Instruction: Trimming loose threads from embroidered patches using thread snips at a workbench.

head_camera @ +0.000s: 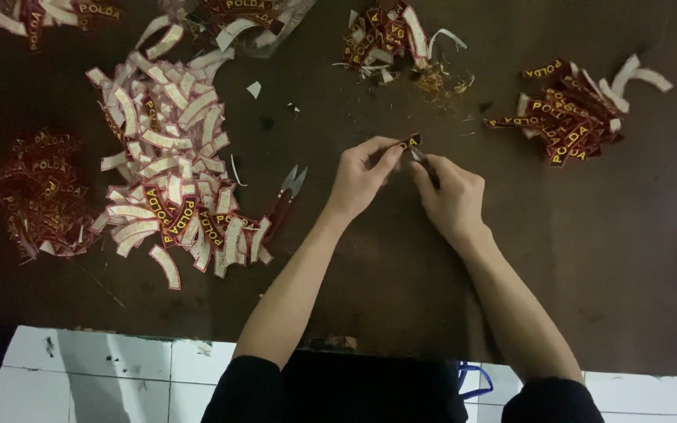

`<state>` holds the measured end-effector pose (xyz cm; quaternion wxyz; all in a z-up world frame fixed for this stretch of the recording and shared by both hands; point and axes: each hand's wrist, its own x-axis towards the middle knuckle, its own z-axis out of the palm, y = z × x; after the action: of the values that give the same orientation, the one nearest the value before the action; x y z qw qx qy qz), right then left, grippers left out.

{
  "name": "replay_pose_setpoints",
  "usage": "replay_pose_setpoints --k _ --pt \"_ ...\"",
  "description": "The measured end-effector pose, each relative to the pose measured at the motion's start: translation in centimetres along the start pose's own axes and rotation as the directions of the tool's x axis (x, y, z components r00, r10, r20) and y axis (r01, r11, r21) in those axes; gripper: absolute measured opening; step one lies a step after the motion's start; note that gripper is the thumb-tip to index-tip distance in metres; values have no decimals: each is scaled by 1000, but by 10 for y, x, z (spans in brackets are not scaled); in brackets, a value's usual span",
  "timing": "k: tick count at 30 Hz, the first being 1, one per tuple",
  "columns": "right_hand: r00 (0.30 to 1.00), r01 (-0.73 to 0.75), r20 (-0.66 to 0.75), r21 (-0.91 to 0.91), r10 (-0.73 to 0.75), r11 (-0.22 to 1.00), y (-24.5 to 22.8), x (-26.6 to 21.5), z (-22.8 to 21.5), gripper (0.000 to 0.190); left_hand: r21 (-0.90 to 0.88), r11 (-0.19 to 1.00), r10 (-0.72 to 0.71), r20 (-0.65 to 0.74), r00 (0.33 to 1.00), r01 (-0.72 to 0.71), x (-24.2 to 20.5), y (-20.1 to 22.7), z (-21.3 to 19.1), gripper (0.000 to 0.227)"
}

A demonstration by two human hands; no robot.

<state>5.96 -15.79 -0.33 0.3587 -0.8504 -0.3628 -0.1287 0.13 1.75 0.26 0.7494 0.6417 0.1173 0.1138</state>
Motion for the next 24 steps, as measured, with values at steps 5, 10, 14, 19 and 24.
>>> replay_pose_setpoints --k 5,10,14,19,24 --pt "999 31 -29 -6 -31 999 3 3 -2 21 -15 1000 -5 -5 1000 5 -2 11 2 22" --pt "997 67 -43 -90 -71 994 5 3 0 28 14 1000 28 11 1000 -28 -3 10 1 22" --pt "994 83 -60 -129 -92 988 10 -1 -2 22 6 1000 18 16 1000 -18 -3 8 0 22" --pt "999 -15 -38 53 17 999 -6 8 -13 26 -3 1000 14 16 1000 -14 -6 11 1 20" --pt "984 -171 23 440 179 882 -10 13 -7 12 85 992 91 87 992 -98 -6 10 5 15"
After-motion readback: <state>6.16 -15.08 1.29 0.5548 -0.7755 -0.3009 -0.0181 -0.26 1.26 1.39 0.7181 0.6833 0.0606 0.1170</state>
